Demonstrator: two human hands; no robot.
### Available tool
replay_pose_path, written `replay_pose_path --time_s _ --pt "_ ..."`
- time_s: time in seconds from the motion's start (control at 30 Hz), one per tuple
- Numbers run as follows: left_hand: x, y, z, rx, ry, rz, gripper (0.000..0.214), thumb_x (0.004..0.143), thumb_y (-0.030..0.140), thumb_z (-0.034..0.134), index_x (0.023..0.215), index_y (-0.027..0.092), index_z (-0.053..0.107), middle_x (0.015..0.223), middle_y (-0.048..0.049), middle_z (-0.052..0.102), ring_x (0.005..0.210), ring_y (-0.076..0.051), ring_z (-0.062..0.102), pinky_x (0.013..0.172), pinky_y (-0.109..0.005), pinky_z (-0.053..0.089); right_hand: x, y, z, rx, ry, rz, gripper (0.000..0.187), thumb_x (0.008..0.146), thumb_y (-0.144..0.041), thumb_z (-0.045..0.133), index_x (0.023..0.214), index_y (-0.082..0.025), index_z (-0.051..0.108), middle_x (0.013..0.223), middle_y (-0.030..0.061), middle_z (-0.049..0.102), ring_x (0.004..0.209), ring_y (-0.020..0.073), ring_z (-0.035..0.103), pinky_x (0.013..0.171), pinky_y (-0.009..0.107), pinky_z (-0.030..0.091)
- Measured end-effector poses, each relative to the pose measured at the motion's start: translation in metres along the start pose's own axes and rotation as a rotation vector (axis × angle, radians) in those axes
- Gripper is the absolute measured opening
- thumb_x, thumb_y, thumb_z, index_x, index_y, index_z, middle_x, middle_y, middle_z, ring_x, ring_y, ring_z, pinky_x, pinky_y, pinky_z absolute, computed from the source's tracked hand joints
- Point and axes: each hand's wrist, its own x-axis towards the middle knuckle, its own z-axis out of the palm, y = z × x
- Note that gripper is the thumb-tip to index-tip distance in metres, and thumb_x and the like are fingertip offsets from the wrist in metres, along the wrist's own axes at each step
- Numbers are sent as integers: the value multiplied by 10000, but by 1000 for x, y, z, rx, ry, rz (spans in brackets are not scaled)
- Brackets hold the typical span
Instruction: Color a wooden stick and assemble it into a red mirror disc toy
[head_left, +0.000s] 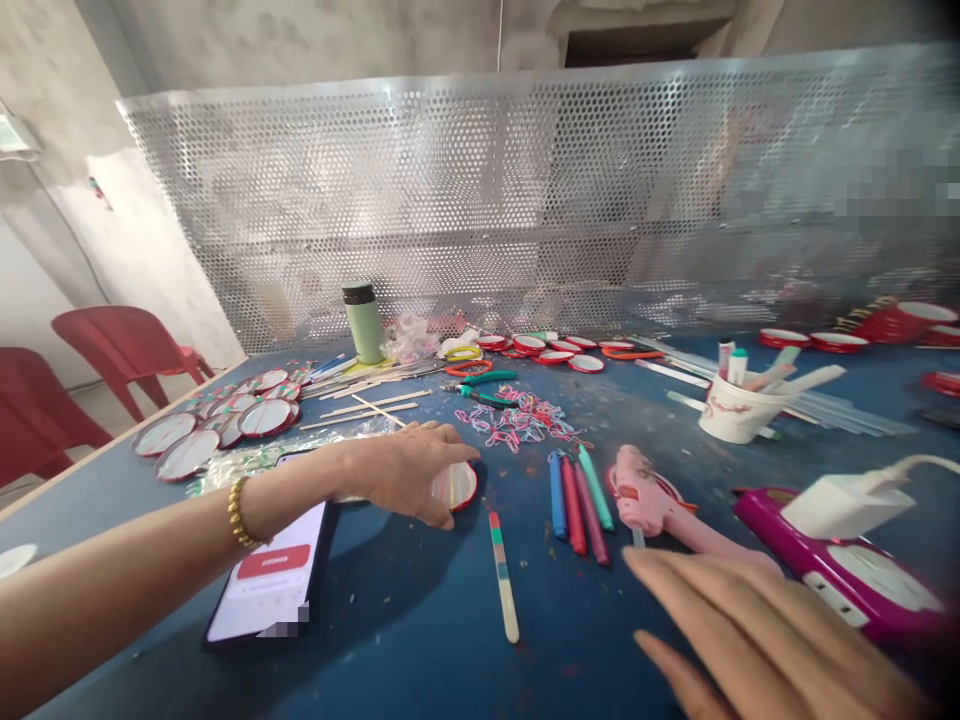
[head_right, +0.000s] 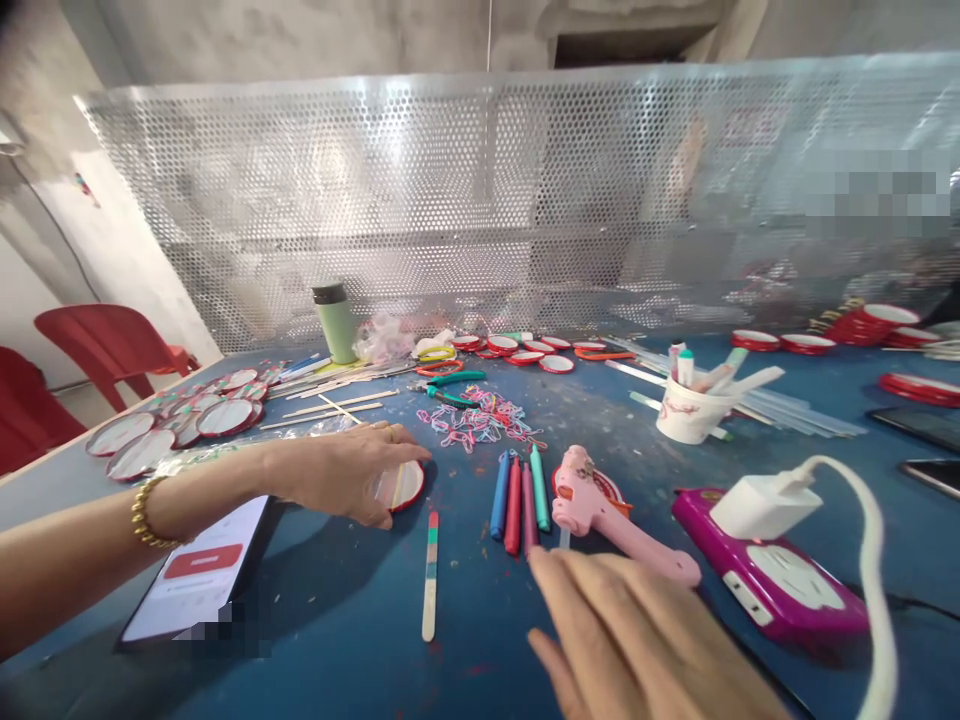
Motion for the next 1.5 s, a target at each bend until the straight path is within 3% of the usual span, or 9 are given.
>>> replay_pose_path --time_s 0.07,0.2,0.3,0.43,0.57,0.7,1.0,1.3,1.5 --pt "4 0 1 12 9 5 770 763 412 701 1470 215 468 1370 -149 545 1221 -325 550 996 -417 441 9 -10 8 0 -10 -118 290 1025 -262 446 1125 -212 714 1012 72 780 870 249 719 779 386 538" --pt "4 -2 1 -108 70 -16 790 715 377 721 1456 213 499 1282 -152 586 1126 -328 590 921 -409 467 28 -24 14 25 -17 -110 321 1009 -145 391 1092 -167 701 880 68 777 765 224 724 705 357 557" --pt "-4 2 -5 -537 91 -81 745 762 470 702 1443 227 522 1185 -112 646 1046 -286 612 912 -399 468 43 -26 7 96 -102 -65 275 1008 -171 426 1117 -184 678 941 55 775 841 209 739 750 327 584" --pt "-19 14 -12 -1307 70 -39 591 845 467 628 1367 191 586 1111 -84 675 969 -213 619 910 -362 476 62 -25 0 159 -70 23 234 1023 -204 451 1167 -187 635 1031 59 763 965 189 735 833 288 591" --pt "-27 26 -6 -1638 11 13 544 858 450 592 1305 141 622 1088 -111 694 939 -220 631 888 -373 485 77 -30 5 182 -36 41 220 1033 -220 457 1199 -183 597 1059 69 747 993 196 721 863 307 575" --pt "-27 35 3 -1708 16 13 470 872 377 585 1262 122 645 1083 -124 706 935 -221 639 849 -343 480 84 -41 11 195 1 71 144 1034 -265 479 1058 -182 594 901 58 716 813 196 705 723 323 546" --pt "-30 55 12 -1817 95 64 435 815 258 641 1231 130 661 1079 -116 707 946 -218 648 900 -353 487 91 -65 16 103 107 27 302 1011 -409 528 794 -199 528 631 -5 601 528 154 579 545 308 401" --pt "-39 40 11 -1871 45 143 728 693 347 630 1382 128 548 1214 -169 684 1127 -380 639 1050 -540 415 73 -45 3 132 85 125 211 1014 -364 539 883 -199 533 630 -32 607 507 127 602 523 270 425" --pt "-39 35 13 -1853 -6 207 722 701 312 638 1390 123 535 1248 -173 672 1179 -389 620 1065 -545 405 73 -42 0 140 50 96 103 985 -269 572 915 -200 544 693 -6 637 574 153 640 548 280 470"
